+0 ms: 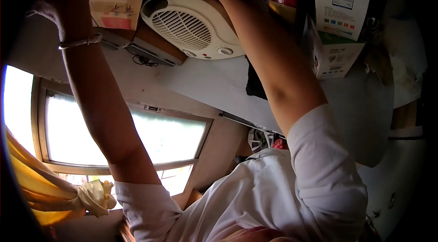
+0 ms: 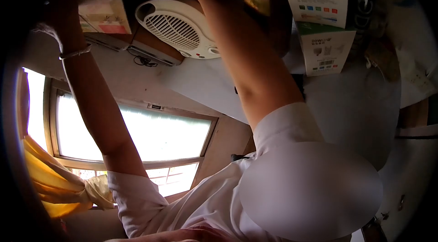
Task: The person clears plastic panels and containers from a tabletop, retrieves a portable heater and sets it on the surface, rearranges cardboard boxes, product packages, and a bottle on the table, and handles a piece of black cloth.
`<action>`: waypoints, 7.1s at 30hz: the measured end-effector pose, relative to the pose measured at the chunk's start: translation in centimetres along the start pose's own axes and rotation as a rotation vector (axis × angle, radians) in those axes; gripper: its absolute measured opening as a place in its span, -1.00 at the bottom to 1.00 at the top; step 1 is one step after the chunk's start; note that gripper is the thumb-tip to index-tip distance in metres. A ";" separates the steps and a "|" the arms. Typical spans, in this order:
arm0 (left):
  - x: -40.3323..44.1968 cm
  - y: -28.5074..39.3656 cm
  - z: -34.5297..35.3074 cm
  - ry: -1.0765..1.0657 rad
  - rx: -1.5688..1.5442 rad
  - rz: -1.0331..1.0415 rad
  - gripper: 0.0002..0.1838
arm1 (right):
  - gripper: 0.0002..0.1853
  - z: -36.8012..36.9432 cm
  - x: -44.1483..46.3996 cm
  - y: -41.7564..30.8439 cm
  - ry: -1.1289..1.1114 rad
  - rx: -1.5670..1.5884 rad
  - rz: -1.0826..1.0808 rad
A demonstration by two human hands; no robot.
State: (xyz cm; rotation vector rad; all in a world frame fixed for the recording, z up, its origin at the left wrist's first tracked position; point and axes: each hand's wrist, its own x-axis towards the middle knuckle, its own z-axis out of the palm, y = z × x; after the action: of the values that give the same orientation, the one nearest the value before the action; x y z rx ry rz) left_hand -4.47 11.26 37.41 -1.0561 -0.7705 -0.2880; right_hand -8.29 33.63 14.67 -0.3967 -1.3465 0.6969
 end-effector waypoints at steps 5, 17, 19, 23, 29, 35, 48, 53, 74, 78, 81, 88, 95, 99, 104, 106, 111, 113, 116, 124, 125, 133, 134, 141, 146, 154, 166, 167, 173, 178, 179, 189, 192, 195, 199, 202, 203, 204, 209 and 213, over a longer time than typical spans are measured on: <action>-1.0 1.7 0.5 -0.055 0.022 -0.075 -0.66 | -0.40 -4.8 -1.1 -3.9 0.163 0.273 0.006; -5.0 7.4 -1.3 -0.126 -0.190 -0.069 -0.66 | -0.55 -7.5 -0.4 -8.7 -0.266 0.128 -0.177; -5.6 8.2 -2.0 -0.128 -0.260 -0.095 -0.62 | -0.57 -7.8 -1.1 -9.3 -0.278 0.082 -0.224; -6.6 8.5 -2.3 -0.065 -0.263 -0.090 -0.61 | -0.58 -8.5 -2.8 -10.0 -0.236 -0.031 -0.315; -7.0 8.9 -3.9 -0.094 -0.286 -0.174 -0.57 | -0.55 -10.0 -7.0 -9.8 -0.108 -0.265 -0.411; -8.0 9.5 -4.5 0.009 -0.429 -0.184 -0.52 | -0.48 -12.0 -10.1 -6.5 0.038 -0.593 -0.414; -30.4 14.0 -4.1 -0.033 -1.197 -1.760 -0.63 | -0.28 -12.1 -11.1 -1.7 -0.075 -0.326 -0.286; -30.3 15.2 -3.3 -0.118 -0.965 -1.916 -0.40 | -0.38 -11.0 -11.4 2.8 -0.170 -0.494 -0.239; -31.9 15.8 -4.0 0.273 -1.673 -2.023 -0.11 | -0.59 -13.3 -12.0 -4.8 -0.054 -0.405 -0.501; -31.1 16.1 -4.6 0.118 -1.542 -2.163 -0.09 | -0.55 -13.3 -11.6 -5.1 -0.029 -0.289 -0.434; -33.7 16.8 -3.3 0.117 -1.553 -2.122 -0.21 | -0.54 -13.3 -11.5 -4.7 -0.071 -0.339 -0.405; -34.9 16.6 -1.4 0.060 -1.459 -2.229 -0.49 | -0.49 -12.4 -11.7 -3.7 -0.092 -0.382 -0.419; -34.7 15.9 -1.9 0.065 -1.539 -2.200 -0.50 | -0.33 -12.0 -12.2 -3.8 -0.110 -0.062 -0.264; -34.0 15.3 -2.6 0.070 -1.551 -2.140 -0.49 | -0.32 -12.2 -12.0 -4.6 -0.158 -0.074 -0.281; -33.9 15.1 -3.3 0.135 -1.529 -2.124 -0.50 | -0.36 -12.6 -12.1 -5.9 -0.150 -0.067 -0.316; -33.8 15.0 -3.5 0.129 -1.487 -2.081 -0.51 | -0.37 -12.4 -12.0 -5.7 -0.145 -0.065 -0.328; -34.8 15.0 -4.3 -0.044 -1.392 -1.830 -0.51 | -0.33 -13.9 -11.7 -8.7 -0.199 -0.153 -0.368; -34.9 15.4 -5.0 -0.029 -1.418 -1.773 -0.51 | -0.32 -14.4 -11.9 -9.1 -0.242 -0.185 -0.369; -34.7 15.5 -6.3 0.010 -1.517 -1.795 -0.50 | -0.32 -14.2 -13.0 -10.0 -0.263 -0.183 -0.328; -38.8 14.6 -5.4 -0.344 -1.311 -1.475 -0.38 | -0.36 -14.4 -13.9 -9.8 -0.316 -0.182 -0.167; -38.5 14.5 -5.0 -0.301 -1.332 -1.542 -0.38 | -0.37 -14.3 -13.9 -9.5 -0.324 -0.162 -0.162; -36.2 15.4 -7.3 0.001 -1.566 -1.853 -0.42 | -0.52 -15.8 -14.4 -11.5 -0.278 -0.287 -0.297; -36.1 15.5 -7.7 0.020 -1.590 -1.870 -0.42 | -0.41 -16.3 -14.5 -11.9 -0.301 -0.304 -0.308; -37.2 13.8 -5.7 -0.158 -1.420 -1.758 -0.45 | -0.51 -14.5 -15.6 -9.2 -0.303 -0.169 -0.015; -34.4 13.8 -5.4 0.021 -1.595 -2.085 -0.47 | -0.51 -15.8 -15.0 -7.7 -0.566 -0.409 0.219; -37.0 15.1 -3.9 -0.086 -1.400 -1.939 -0.59 | -0.52 -13.3 -17.0 -2.3 -0.045 -0.422 -0.286; -30.3 12.1 -7.3 -0.041 -0.775 -1.489 -0.46 | -0.32 -18.6 -18.7 -5.4 -0.400 -0.129 0.145; -30.3 12.0 -6.9 -0.090 -0.892 -1.565 -0.46 | -0.31 -18.7 -18.3 -6.7 -0.415 -0.070 0.073; -30.1 13.1 -6.3 -0.373 -0.550 -1.441 -0.17 | -0.17 -16.4 -15.1 -11.6 -0.515 0.107 -0.013; -30.6 13.9 -7.1 -0.403 -0.563 -1.531 -0.10 | -0.29 -15.7 -15.8 -11.7 -0.488 -0.116 -0.029; -30.0 13.8 -7.3 -0.423 -0.556 -1.544 -0.09 | -0.32 -15.5 -15.7 -11.7 -0.489 -0.143 -0.009; -29.2 13.1 -7.8 -0.680 -0.430 -1.559 -0.15 | -0.41 -14.2 -12.9 -12.7 -0.444 -0.401 -0.103; -29.3 13.7 -8.0 -0.656 -0.389 -1.572 -0.23 | -0.41 -13.9 -12.8 -12.5 -0.442 -0.417 -0.148; -29.6 13.6 -8.6 -0.675 -0.447 -1.619 -0.21 | -0.43 -14.5 -13.6 -12.0 -0.438 -0.501 -0.190; -33.1 16.1 -9.2 -0.561 -0.613 -1.753 -0.23 | -0.30 -15.5 -16.4 -10.0 -0.515 -0.440 -0.174; -35.6 16.9 -8.4 -0.469 -0.590 -1.687 -0.18 | -0.32 -16.4 -16.2 -9.5 -0.528 -0.249 -0.187; -35.5 17.3 -8.4 -0.463 -0.563 -1.659 -0.15 | -0.33 -16.7 -15.6 -9.7 -0.547 -0.159 -0.122; -33.8 17.0 -8.7 -0.389 -0.460 -1.555 -0.12 | -0.34 -17.0 -15.0 -9.7 -0.564 -0.068 -0.059; -25.1 12.2 -7.4 0.088 -0.538 -1.224 -0.12 | -0.43 -13.2 -12.8 -3.5 -0.184 -0.043 0.284; -22.2 8.4 -5.3 -0.144 -0.518 -0.858 -0.36 | -0.42 -11.3 -9.5 -1.8 -0.099 0.265 0.512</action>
State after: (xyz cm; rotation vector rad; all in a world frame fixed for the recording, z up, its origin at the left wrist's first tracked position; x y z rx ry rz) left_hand -13.21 7.63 15.02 -1.1809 -1.3009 -1.2018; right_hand 2.43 27.44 6.43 -0.5026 -1.2300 1.3193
